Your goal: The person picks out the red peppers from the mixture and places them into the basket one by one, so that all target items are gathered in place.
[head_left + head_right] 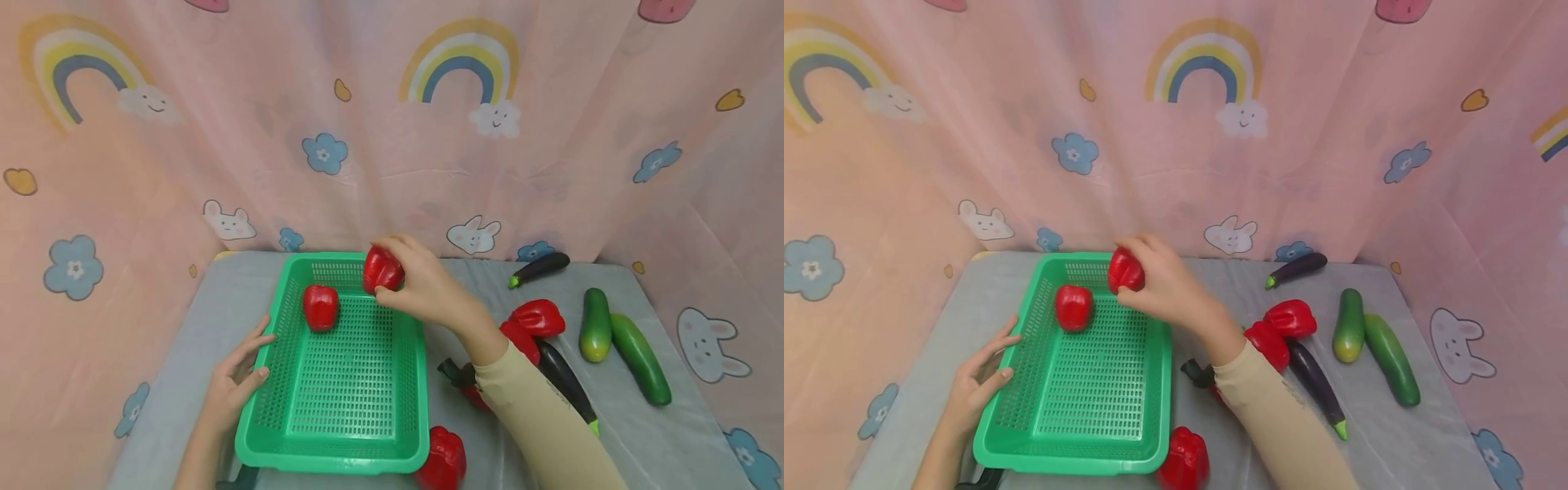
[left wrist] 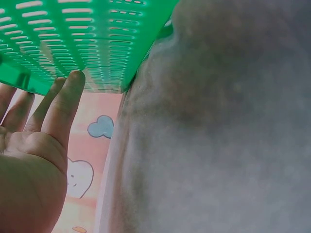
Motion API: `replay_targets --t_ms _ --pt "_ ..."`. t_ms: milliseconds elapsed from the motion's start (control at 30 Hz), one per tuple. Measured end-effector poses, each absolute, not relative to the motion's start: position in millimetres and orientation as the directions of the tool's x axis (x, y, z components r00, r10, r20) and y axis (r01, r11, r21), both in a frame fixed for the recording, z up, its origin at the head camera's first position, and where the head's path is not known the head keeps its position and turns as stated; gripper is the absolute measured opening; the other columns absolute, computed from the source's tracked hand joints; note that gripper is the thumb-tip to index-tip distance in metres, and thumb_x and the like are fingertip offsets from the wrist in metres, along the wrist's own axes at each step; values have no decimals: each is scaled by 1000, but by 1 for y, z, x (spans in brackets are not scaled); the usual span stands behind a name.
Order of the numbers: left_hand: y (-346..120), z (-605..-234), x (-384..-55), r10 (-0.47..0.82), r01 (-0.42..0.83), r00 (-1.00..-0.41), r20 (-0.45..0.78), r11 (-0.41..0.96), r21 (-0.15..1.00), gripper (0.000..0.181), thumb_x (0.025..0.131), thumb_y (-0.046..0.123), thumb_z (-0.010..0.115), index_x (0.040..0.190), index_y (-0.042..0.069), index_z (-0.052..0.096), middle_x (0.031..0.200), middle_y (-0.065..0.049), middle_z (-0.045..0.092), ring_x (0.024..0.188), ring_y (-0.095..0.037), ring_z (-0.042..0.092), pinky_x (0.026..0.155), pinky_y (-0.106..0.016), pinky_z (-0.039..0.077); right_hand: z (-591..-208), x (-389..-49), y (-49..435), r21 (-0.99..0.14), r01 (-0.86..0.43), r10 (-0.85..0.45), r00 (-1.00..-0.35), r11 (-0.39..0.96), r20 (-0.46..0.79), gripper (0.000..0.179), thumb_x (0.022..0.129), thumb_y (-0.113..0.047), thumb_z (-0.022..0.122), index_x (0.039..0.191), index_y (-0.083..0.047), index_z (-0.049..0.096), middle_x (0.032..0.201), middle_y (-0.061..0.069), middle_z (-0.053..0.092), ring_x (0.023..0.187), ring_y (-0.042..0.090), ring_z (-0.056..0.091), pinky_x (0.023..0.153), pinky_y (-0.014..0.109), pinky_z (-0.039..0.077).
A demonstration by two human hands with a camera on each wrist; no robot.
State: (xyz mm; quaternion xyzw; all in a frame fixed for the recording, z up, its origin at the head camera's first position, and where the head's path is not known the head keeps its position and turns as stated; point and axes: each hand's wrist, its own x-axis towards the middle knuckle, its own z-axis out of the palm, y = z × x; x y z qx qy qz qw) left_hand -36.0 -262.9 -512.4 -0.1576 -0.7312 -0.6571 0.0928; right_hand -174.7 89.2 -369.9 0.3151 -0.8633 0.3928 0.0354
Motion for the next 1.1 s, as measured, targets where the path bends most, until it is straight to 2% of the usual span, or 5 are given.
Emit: replay_targets --t_ms 467,667,933,1100 --pt "-263 -514 -36 110 357 -931 349 65 932 51 94 -23 58 145 -18 55 173 -24 36 161 -17 36 125 -23 32 -376 -181 57 -719 -509 -524 -819 473 235 73 82 -20 83 150 -11 60 143 6 59 119 23 61 86 41 65" --pt "-264 -513 -36 113 362 -929 352 89 928 52 94 -23 59 145 -17 55 173 -24 37 161 -18 36 125 -23 31 -384 -185 48 -747 -461 -518 -835 479 183 72 83 -21 83 150 -14 60 143 4 58 122 23 58 86 40 64" --pt "-264 -515 -37 120 379 -922 368 83 922 52 94 -23 58 145 -18 55 172 -25 36 161 -19 36 125 -23 31 -400 -194 43 -775 -446 -619 -780 447 93 88 83 -17 83 162 -13 45 145 2 56 121 17 59 87 35 63" --pt "-265 -517 -37 123 383 -920 373 65 922 51 94 -23 57 145 -18 55 172 -27 35 161 -18 36 125 -23 32 -409 -198 42 -757 -466 -657 -751 457 65 90 83 -16 85 164 -12 45 146 2 57 128 18 57 90 36 62"
